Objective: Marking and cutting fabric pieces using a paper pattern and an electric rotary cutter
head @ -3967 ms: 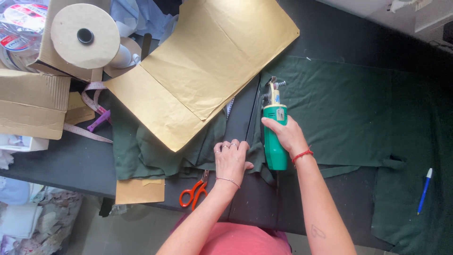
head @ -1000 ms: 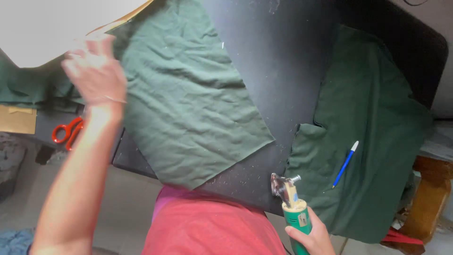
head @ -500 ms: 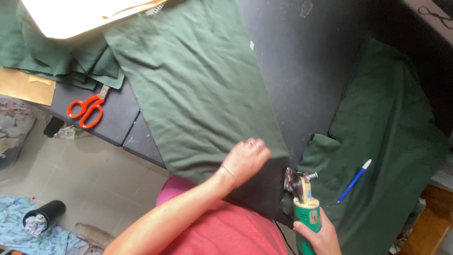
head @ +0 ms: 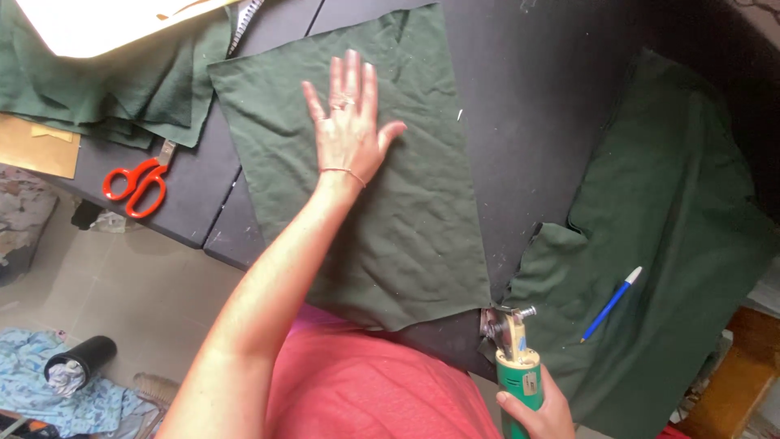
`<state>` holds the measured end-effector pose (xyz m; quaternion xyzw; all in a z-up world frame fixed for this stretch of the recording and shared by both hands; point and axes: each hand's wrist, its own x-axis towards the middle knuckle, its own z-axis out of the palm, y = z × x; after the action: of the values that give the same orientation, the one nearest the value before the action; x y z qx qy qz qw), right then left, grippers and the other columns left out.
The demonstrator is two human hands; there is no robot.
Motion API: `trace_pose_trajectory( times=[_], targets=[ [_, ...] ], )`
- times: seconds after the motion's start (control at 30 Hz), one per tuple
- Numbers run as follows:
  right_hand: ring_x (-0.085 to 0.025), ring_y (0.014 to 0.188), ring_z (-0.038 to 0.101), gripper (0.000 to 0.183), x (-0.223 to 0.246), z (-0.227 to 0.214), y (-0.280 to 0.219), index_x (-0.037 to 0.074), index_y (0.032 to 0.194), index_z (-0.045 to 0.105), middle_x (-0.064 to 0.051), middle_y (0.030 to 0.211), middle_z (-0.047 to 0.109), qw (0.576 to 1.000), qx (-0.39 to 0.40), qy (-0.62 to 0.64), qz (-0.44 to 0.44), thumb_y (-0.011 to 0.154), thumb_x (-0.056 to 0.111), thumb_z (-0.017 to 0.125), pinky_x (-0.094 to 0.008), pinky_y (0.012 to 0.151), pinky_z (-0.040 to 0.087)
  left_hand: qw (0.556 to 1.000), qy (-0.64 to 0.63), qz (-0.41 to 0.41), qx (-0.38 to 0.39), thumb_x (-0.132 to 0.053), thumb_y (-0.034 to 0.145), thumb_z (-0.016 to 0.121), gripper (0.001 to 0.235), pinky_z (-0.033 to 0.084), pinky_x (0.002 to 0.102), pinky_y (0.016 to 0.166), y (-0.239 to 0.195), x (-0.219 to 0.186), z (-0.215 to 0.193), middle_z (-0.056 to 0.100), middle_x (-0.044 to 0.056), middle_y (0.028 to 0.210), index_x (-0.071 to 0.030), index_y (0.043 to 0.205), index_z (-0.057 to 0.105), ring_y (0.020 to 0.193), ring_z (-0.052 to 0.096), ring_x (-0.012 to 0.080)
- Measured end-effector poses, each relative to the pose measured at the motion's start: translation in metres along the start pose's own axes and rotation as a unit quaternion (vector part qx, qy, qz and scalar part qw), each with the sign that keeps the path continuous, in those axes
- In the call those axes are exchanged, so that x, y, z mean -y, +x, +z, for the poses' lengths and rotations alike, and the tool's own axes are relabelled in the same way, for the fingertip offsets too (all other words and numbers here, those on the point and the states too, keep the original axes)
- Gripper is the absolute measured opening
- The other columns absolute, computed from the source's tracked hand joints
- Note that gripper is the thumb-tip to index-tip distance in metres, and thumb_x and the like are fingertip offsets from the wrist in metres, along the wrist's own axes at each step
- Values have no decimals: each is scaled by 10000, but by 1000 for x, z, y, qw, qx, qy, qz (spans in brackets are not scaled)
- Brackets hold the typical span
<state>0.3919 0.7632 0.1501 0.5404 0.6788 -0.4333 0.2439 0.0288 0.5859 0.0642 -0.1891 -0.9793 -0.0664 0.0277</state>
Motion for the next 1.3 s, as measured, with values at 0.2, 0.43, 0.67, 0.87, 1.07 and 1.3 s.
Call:
trace_pose_trajectory(
  times=[0.2,0.43,0.67,0.87,1.07,1.3],
  targets=[
    [-98,682,521,586,-21,-6,-2,150,1092,619,-3,739,665,998,24,-61,4,522,191,747,-205,673,404,983,-57,174,19,-639,636,591,881,209,608,938,-72,-56,-17,260,156,1372,-78,1272,349,1266,263,330],
    [-66,769,541,610,-3,-1,-6,150,1110,574,24,849,673,992,70,-100,-10,527,223,740,-199,738,414,798,-376,471,-10,-82,873,431,166,368,402,933,-181,-58,-19,544,54,1051,-76,967,568,977,506,189],
    [-116,676,566,528,35,14,-14,193,1059,537,27,781,665,981,53,-187,-19,568,321,682,-236,687,436,874,-327,348,-93,-25,843,457,154,431,322,797,-179,-49,-40,542,19,889,-102,870,588,772,543,134],
    [-114,679,579,476,49,19,-18,161,1043,559,19,772,675,988,55,-145,-29,595,264,685,-231,678,436,880,-299,364,-65,-65,826,453,228,413,372,874,-187,-49,-29,523,20,944,-133,1006,576,837,536,140],
    [-121,672,567,491,58,20,-17,171,1059,559,16,765,670,987,56,-149,-24,598,284,682,-232,669,428,884,-302,353,-58,-65,800,458,230,398,365,884,-188,-49,-27,528,-9,958,-186,948,585,848,525,130],
    [-125,662,533,466,77,24,-10,167,1043,565,18,748,638,986,49,-155,-39,605,282,674,-232,678,418,873,-331,354,-49,-98,815,488,167,382,376,896,-188,-47,-25,543,3,1014,-170,928,588,909,534,145]
  ],
)
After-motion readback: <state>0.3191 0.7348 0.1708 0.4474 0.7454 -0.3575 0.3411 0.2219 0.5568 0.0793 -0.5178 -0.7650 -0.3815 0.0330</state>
